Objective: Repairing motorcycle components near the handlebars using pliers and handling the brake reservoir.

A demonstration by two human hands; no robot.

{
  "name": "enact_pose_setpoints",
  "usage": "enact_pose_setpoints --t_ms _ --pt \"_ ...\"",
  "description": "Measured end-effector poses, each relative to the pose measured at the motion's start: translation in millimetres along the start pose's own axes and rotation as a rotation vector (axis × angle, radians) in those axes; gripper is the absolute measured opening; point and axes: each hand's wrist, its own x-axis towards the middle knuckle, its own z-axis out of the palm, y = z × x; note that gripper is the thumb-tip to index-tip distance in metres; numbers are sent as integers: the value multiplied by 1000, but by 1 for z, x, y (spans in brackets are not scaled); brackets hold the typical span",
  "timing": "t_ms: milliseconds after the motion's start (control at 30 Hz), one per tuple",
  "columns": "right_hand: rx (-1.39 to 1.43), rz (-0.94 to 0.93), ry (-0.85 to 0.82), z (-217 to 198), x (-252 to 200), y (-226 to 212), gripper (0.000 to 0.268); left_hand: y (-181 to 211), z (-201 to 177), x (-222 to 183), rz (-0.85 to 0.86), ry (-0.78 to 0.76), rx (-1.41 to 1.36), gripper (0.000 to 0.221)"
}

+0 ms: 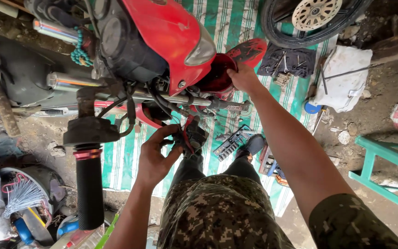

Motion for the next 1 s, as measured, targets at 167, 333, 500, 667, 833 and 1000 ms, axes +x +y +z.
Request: enact_pose_setpoints --t_ms 167,333,500,667,833,1000 --pt "-252 -309 24 -13 -53 -50 38 6 -2 -1 -36 -9 58 53" --pt "-90 -250 47 2 -30 -31 40 3 2 2 -43 -1 52 55" --pt "-569 -603 222 28 -26 7 44 -1 4 3 -44 2 -24 54" --pt "-368 -136 52 40 -42 -11 78 -9 5 6 -19 -5 -41 55" --pt "-296 -109 89 40 -42 -3 76 -9 7 6 -2 -2 -50 58" --pt "-162 -40 85 30 -45 -16 70 -2 6 2 -4 10 -66 59"
